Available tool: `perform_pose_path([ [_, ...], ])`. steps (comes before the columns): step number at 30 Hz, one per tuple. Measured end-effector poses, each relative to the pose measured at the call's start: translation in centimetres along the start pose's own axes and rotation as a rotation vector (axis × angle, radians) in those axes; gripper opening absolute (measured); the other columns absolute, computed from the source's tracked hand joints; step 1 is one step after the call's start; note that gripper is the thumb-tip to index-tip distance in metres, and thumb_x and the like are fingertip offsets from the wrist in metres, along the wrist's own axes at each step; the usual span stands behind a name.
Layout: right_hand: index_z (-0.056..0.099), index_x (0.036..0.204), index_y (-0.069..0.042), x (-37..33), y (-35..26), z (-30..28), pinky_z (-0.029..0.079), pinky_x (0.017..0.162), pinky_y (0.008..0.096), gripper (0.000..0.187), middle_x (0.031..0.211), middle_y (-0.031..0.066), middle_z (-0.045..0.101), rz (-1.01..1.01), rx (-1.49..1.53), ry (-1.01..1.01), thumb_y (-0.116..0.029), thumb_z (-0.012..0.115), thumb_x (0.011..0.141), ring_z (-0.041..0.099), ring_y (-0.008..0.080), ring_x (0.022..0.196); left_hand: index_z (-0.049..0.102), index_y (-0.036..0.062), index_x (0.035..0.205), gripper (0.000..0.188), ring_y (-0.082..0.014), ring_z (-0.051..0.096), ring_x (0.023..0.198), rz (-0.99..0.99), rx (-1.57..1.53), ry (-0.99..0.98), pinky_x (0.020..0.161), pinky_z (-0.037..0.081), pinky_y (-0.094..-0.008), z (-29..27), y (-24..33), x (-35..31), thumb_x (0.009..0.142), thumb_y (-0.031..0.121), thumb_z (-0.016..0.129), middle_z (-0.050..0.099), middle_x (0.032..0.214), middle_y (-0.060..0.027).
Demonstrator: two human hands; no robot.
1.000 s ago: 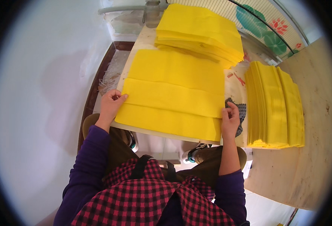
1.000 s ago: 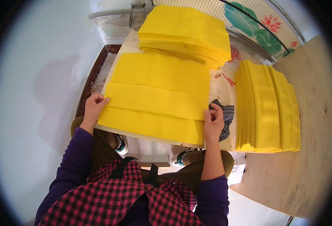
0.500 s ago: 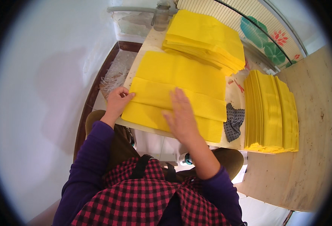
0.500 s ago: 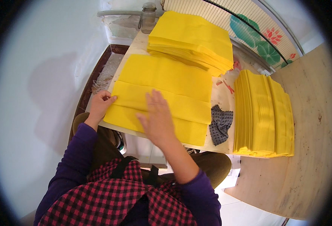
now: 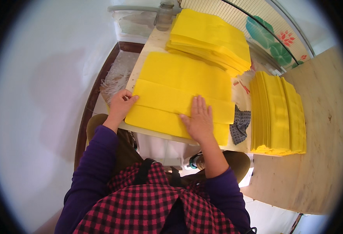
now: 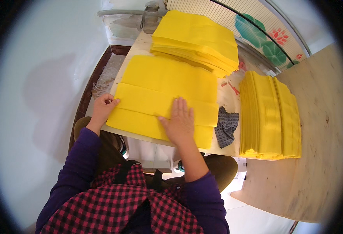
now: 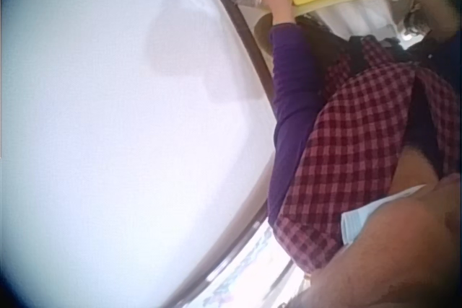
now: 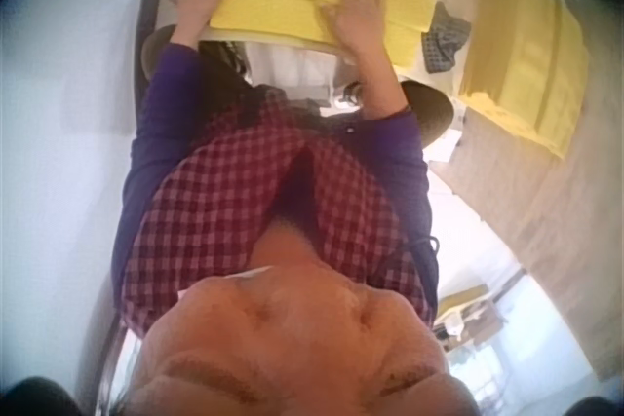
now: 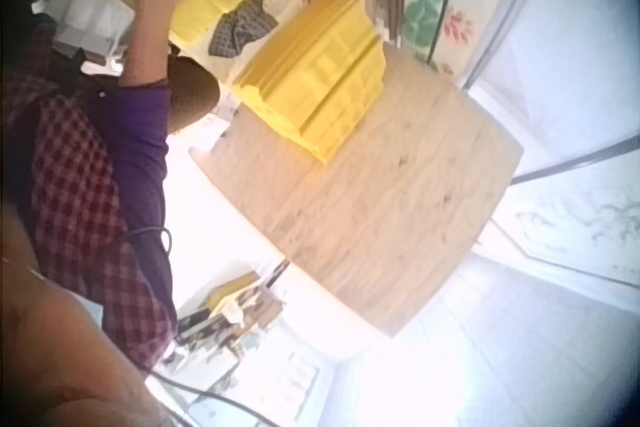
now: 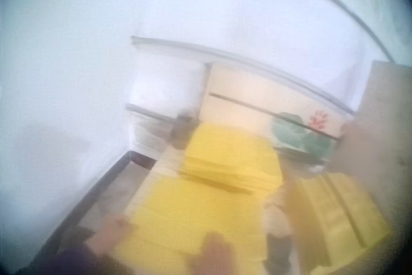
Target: The person folds yellow fabric sheets by hand on a table, aligning edges and pressing folds flat. They stack the folded pieces into a neat pile on the right side of the table.
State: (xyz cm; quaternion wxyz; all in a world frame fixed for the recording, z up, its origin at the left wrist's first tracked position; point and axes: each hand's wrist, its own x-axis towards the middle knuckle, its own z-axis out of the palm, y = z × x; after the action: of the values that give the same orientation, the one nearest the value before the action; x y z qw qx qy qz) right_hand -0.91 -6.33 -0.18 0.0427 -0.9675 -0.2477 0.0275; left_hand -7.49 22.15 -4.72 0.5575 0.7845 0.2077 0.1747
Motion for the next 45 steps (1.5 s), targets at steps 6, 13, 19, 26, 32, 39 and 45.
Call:
perform_pose_path([
  [6, 0.018, 0.149, 0.001, -1.5, 7.1, -0.6, 0.01, 0.117, 0.0477, 0.082, 0.156, 0.0178, 0.019, 0.133, 0.0, 0.046, -0.056, 0.04, 0.094, 0.014, 0.0292, 0.146, 0.06, 0.0024, 0.074, 0.017, -0.0058, 0.047, 0.059, 0.026, -0.034, -0.015, 0.052, 0.038, -0.0239, 0.0, -0.1, 0.0, 0.078, 0.011, 0.074, 0.054, 0.066, 0.0023],
  [13, 0.02, 0.148, 0.0, -1.7, 7.7, 0.2, 0.012, 0.116, 0.0492, 0.08, 0.155, 0.0184, 0.02, 0.109, -0.028, 0.125, -0.055, 0.039, 0.094, 0.016, 0.0308, 0.145, 0.061, 0.0026, 0.076, 0.018, -0.0068, 0.047, 0.058, 0.014, -0.043, 0.007, 0.052, 0.038, -0.0243, -0.2, -0.5, -0.1, 0.076, 0.012, 0.076, 0.054, 0.067, 0.0014],
  [19, 0.02, 0.149, 0.001, -1.7, 7.5, -0.1, 0.011, 0.116, 0.049, 0.081, 0.155, 0.0189, 0.02, 0.116, -0.017, 0.114, -0.055, 0.04, 0.094, 0.016, 0.0304, 0.145, 0.061, 0.0033, 0.075, 0.018, -0.0072, 0.047, 0.058, 0.056, -0.023, 0.039, 0.053, 0.039, -0.0246, 0.0, -0.8, -0.1, 0.075, 0.012, 0.077, 0.054, 0.069, 0.0004],
  [26, 0.019, 0.149, 0.0, -1.8, 7.6, 0.0, 0.013, 0.115, 0.0496, 0.078, 0.155, 0.0192, 0.02, 0.102, -0.026, 0.12, -0.053, 0.037, 0.096, 0.016, 0.0326, 0.145, 0.059, 0.0036, 0.077, 0.019, -0.0087, 0.047, 0.059, 0.059, 0.024, 0.03, 0.055, 0.04, -0.0258, -0.2, -0.5, -0.3, 0.075, 0.012, 0.076, 0.055, 0.072, -0.0007],
  [32, 0.022, 0.148, 0.0, -1.8, 7.6, 0.1, 0.01, 0.116, 0.0481, 0.081, 0.155, 0.0175, 0.021, 0.135, 0.0, 0.117, -0.057, 0.041, 0.093, 0.016, 0.0288, 0.145, 0.061, 0.0051, 0.102, 0.026, -0.0227, 0.057, 0.084, 0.27, 0.342, 0.158, 0.076, 0.046, -0.0363, -0.3, 2.3, -1.3, 0.078, 0.008, 0.07, 0.06, 0.101, -0.0107],
  [39, 0.024, 0.148, 0.0, -1.8, 7.6, 0.3, 0.01, 0.116, 0.0487, 0.079, 0.155, 0.0168, 0.022, 0.134, 0.035, 0.144, -0.055, 0.041, 0.094, 0.016, 0.0288, 0.145, 0.054, 0.0039, 0.124, 0.037, -0.0363, 0.045, 0.125, 0.72, 0.223, -0.268, 0.108, 0.032, -0.0437, 7.0, 9.4, -5.0, 0.088, 0.014, 0.059, 0.054, 0.13, -0.0182],
  [45, 0.024, 0.148, -0.001, -2.0, 8.0, 0.1, 0.011, 0.116, 0.0496, 0.071, 0.155, 0.016, 0.023, 0.089, -0.083, 0.093, -0.045, 0.039, 0.095, 0.016, 0.0287, 0.145, 0.033, 0.0006, 0.144, 0.064, -0.0334, 0.027, 0.141, 0.591, 0.487, -0.656, 0.115, 0.018, -0.0445, 18.7, 13.4, -7.1, 0.098, 0.044, 0.037, 0.034, 0.149, -0.0199],
])
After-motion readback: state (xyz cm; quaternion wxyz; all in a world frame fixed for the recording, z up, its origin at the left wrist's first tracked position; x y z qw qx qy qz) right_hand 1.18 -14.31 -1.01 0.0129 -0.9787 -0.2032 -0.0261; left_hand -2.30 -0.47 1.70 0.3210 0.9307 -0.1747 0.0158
